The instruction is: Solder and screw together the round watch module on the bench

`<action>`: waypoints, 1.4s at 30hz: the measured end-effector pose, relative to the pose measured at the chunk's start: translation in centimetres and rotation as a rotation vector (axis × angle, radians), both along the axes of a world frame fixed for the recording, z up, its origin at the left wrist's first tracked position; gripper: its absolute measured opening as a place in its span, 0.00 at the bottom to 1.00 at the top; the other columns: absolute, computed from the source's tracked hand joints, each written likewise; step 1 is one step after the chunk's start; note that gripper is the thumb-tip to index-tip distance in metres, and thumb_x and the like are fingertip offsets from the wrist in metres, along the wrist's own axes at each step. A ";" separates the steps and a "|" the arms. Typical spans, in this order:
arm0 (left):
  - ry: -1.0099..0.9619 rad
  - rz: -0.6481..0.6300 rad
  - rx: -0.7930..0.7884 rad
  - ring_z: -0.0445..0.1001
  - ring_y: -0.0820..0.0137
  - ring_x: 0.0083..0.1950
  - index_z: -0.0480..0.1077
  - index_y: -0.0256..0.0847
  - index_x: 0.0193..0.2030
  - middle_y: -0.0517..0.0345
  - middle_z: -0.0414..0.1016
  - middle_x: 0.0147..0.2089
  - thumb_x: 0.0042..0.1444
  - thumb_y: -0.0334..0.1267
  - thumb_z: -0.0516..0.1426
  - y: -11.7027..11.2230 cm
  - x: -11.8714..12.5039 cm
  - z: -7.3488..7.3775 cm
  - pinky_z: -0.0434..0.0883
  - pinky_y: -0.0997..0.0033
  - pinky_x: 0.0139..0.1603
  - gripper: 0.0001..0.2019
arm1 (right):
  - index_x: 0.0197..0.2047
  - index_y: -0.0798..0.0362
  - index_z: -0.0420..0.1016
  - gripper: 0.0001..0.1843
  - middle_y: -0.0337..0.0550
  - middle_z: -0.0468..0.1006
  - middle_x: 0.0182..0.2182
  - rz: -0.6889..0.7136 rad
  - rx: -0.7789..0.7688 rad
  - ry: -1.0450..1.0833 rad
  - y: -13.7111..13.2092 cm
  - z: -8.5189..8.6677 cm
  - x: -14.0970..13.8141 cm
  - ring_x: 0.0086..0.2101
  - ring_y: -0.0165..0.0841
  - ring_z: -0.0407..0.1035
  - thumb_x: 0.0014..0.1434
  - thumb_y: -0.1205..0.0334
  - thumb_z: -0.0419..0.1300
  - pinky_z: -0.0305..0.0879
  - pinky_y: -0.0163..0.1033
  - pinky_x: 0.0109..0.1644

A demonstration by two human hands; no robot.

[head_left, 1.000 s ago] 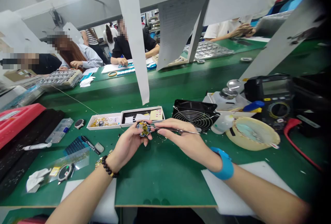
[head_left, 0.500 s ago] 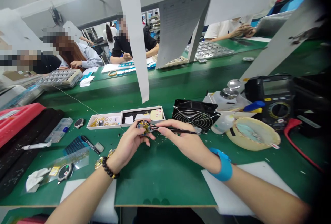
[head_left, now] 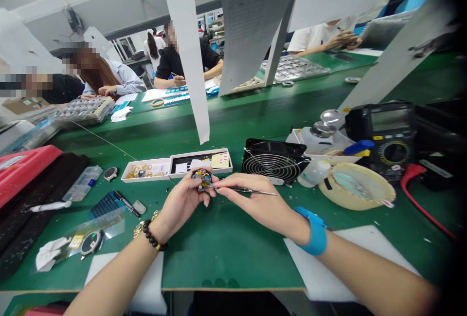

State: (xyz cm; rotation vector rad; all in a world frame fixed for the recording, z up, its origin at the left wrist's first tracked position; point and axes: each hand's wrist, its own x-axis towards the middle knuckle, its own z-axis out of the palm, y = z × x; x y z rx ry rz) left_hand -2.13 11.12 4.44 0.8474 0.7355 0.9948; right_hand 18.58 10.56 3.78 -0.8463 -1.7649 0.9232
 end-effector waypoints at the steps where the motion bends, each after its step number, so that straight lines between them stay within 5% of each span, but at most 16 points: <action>1: 0.011 0.007 -0.007 0.77 0.68 0.37 0.72 0.34 0.55 0.45 0.78 0.49 0.60 0.34 0.61 0.0 0.0 0.0 0.74 0.74 0.32 0.17 | 0.44 0.46 0.86 0.07 0.40 0.87 0.42 0.001 0.009 -0.008 0.0 0.0 0.0 0.43 0.38 0.82 0.68 0.58 0.66 0.78 0.43 0.50; 8: 0.014 0.070 -0.080 0.77 0.70 0.35 0.73 0.33 0.53 0.47 0.79 0.47 0.57 0.31 0.61 0.6 -0.5 -0.4 0.73 0.75 0.32 0.16 | 0.45 0.46 0.85 0.07 0.41 0.86 0.43 -0.045 0.052 0.032 0.1 0.3 0.0 0.43 0.39 0.81 0.67 0.60 0.65 0.79 0.44 0.50; 16: 0.041 -0.056 -0.078 0.77 0.68 0.34 0.73 0.33 0.54 0.52 0.77 0.35 0.60 0.32 0.61 0.1 -0.2 -0.3 0.74 0.75 0.32 0.15 | 0.45 0.44 0.86 0.07 0.38 0.86 0.45 -0.045 -0.103 0.091 0.4 0.0 0.0 0.48 0.39 0.81 0.67 0.58 0.66 0.78 0.45 0.57; 36: 0.074 -0.052 -0.075 0.77 0.70 0.34 0.71 0.31 0.55 0.51 0.77 0.39 0.59 0.31 0.61 0.0 -0.2 -0.1 0.74 0.76 0.31 0.17 | 0.45 0.46 0.86 0.07 0.38 0.86 0.45 -0.069 -0.062 0.083 0.3 -0.4 -0.2 0.46 0.36 0.81 0.67 0.62 0.66 0.77 0.41 0.55; 42: 0.123 -0.041 -0.039 0.77 0.70 0.33 0.71 0.33 0.54 0.50 0.77 0.41 0.57 0.31 0.60 0.0 0.0 -0.1 0.72 0.76 0.28 0.17 | 0.44 0.47 0.86 0.10 0.40 0.86 0.42 -0.003 -0.285 0.120 0.9 -0.3 0.2 0.45 0.37 0.80 0.66 0.53 0.66 0.77 0.42 0.52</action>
